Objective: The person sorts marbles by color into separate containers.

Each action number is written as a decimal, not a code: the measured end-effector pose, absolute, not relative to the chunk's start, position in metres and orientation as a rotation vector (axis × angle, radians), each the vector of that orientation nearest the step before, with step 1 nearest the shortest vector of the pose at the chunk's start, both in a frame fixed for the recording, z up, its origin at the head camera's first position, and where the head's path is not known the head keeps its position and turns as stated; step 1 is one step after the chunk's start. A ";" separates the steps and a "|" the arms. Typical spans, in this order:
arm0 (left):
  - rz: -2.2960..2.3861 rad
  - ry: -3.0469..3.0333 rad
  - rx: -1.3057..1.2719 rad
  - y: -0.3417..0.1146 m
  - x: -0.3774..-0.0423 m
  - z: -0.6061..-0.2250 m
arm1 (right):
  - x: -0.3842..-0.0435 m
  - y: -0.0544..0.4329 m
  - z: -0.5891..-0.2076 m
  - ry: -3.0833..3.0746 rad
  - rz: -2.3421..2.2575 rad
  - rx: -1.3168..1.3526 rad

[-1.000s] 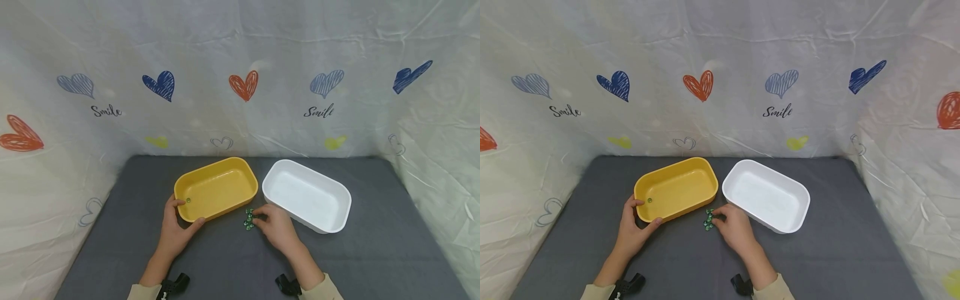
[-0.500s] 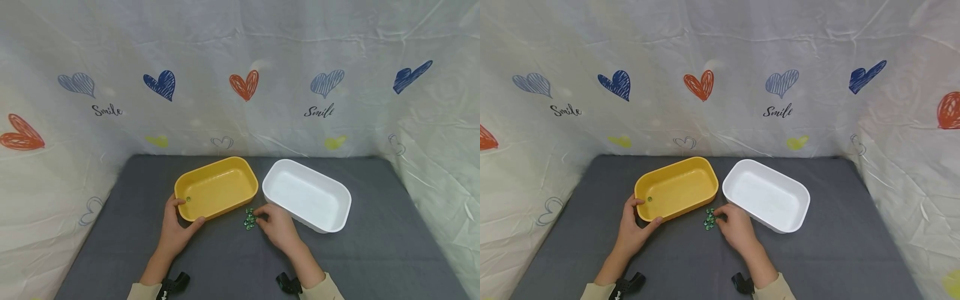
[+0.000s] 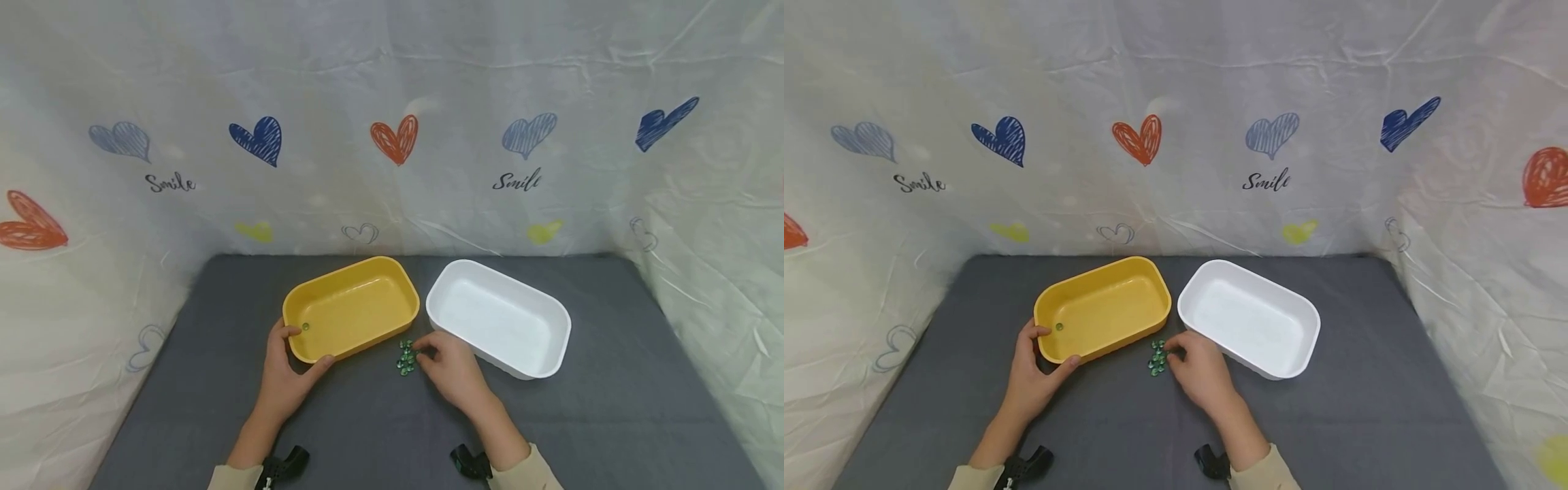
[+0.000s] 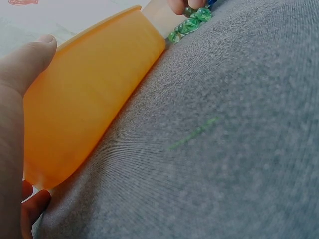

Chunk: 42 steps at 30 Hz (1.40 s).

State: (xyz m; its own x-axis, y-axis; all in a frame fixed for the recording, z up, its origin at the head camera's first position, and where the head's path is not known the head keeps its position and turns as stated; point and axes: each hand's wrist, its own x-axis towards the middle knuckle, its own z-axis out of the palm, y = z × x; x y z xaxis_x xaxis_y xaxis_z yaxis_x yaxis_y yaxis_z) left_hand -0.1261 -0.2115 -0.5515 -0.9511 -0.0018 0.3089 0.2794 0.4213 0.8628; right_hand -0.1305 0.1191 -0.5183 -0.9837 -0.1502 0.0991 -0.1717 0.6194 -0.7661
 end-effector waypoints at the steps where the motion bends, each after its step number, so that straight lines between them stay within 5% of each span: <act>1: -1.542 -2.418 -0.241 -0.212 -0.125 -0.552 | -0.131 0.118 -0.518 -2.807 1.321 0.282; 20: -1.533 -2.417 -0.240 -0.213 -0.125 -0.555 | -0.154 0.094 -0.476 -2.661 1.482 0.368; 42: -1.527 -2.413 -0.247 -0.211 -0.126 -0.552 | -0.178 0.072 -0.485 -2.655 1.730 0.188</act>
State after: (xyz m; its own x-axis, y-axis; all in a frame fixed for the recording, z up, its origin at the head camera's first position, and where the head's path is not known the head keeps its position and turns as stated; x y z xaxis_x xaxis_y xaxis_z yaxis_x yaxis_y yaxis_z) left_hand -0.1259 -0.2114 -0.5517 -0.9478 -0.0026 0.3187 0.2869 0.4288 0.8566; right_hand -0.1777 0.0718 -0.4851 -0.9924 -0.1171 0.0369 -0.0810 0.3991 -0.9133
